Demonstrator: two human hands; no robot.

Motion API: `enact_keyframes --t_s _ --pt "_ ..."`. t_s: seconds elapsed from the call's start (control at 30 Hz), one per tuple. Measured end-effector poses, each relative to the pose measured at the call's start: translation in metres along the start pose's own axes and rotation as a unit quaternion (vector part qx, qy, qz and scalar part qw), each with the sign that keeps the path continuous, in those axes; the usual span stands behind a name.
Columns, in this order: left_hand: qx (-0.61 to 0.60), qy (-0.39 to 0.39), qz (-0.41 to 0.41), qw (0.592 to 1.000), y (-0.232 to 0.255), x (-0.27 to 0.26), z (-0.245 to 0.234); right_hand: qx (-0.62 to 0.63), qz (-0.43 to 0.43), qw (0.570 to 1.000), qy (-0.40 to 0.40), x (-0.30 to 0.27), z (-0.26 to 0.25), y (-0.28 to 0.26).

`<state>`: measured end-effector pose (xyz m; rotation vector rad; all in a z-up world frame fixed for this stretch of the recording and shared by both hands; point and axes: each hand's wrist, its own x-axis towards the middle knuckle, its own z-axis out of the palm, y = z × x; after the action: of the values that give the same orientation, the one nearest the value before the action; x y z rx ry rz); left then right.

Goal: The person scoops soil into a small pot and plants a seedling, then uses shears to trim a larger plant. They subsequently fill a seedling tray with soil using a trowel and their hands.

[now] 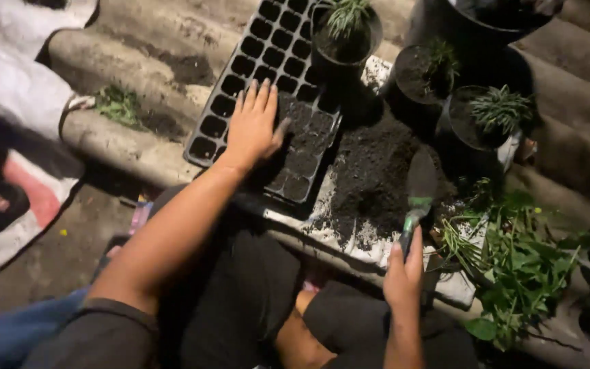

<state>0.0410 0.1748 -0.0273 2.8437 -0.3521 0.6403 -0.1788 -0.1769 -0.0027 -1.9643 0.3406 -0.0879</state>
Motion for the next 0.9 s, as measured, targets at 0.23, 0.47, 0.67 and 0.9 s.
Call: enact_keyframes --t_s 0.23,0.47,0.67,0.9 --pt "-0.004 -0.067 -0.007 0.998 -0.012 0.014 0.007 0.057 0.052 0.997 0.019 0.007 -0.002 -0.004" --pt "0.002 -0.116 -0.079 0.99 0.002 -0.02 -0.004 0.067 0.053 0.996 0.027 0.012 -0.01 -0.002" --pt "-0.01 -0.173 -0.052 0.984 -0.002 -0.001 0.001 0.104 0.051 0.993 0.014 0.016 -0.01 0.025" --pt "-0.004 -0.038 -0.059 0.998 0.015 -0.004 0.002 -0.085 0.054 0.99 0.097 0.007 -0.026 -0.025"
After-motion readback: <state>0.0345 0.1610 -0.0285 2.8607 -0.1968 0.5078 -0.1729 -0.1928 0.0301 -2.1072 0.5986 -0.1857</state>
